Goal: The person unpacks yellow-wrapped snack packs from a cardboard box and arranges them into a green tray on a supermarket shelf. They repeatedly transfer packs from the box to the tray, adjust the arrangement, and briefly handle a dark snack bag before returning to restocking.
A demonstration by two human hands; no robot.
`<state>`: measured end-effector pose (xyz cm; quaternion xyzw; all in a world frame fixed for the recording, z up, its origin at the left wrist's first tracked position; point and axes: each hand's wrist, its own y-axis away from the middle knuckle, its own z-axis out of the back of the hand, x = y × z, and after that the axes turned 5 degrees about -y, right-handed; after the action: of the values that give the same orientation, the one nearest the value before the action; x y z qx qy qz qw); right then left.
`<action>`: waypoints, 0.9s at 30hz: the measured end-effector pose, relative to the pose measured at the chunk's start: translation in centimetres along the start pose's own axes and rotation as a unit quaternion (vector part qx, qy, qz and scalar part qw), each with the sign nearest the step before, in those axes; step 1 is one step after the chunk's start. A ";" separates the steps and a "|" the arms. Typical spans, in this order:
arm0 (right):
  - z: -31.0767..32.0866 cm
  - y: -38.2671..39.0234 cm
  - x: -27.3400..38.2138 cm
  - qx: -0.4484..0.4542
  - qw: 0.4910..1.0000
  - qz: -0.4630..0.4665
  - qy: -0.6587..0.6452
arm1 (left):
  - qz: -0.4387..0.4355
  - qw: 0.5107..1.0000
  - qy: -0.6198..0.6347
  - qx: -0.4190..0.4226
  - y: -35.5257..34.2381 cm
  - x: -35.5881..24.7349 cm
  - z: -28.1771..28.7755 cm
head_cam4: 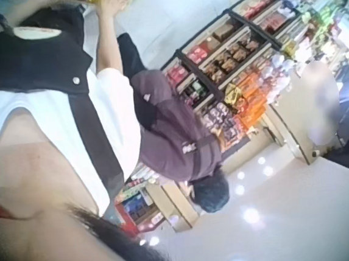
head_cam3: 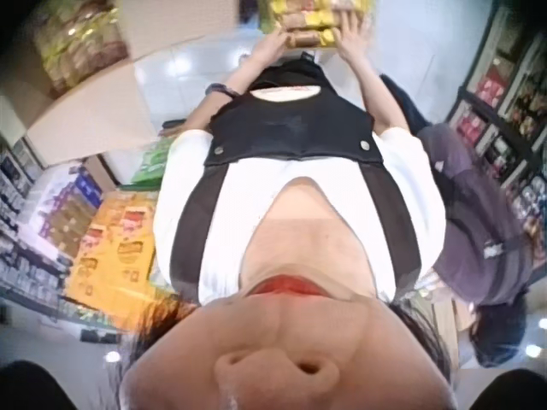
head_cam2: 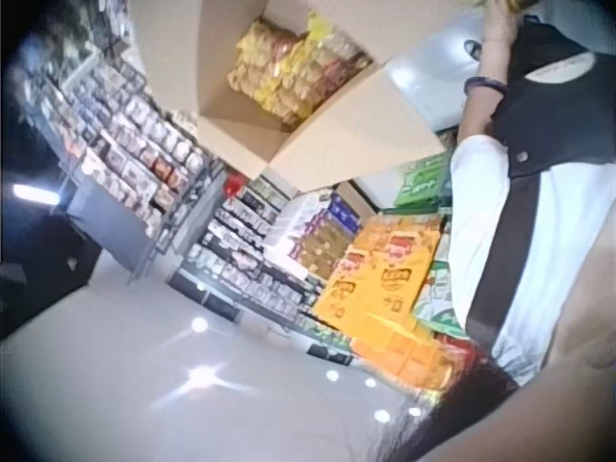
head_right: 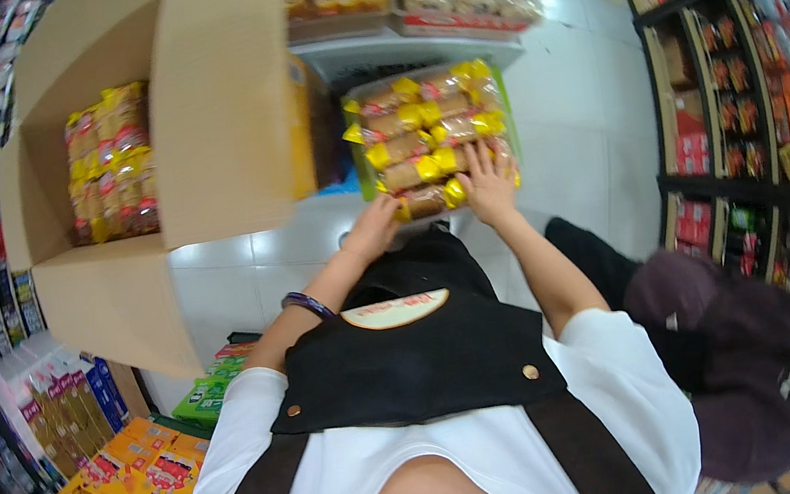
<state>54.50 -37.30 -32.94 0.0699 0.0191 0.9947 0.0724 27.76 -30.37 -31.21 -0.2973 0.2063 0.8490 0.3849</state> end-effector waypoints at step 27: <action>26.7 -26.5 41.8 0.559 0.815 0.152 -0.032 | 0.053 0.905 0.263 -0.330 14.3 0.9 22.1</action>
<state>21.03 -4.24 -2.04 0.1319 0.5583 0.8087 -0.1302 8.57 -25.93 -13.72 -0.6084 0.0236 0.7788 0.1508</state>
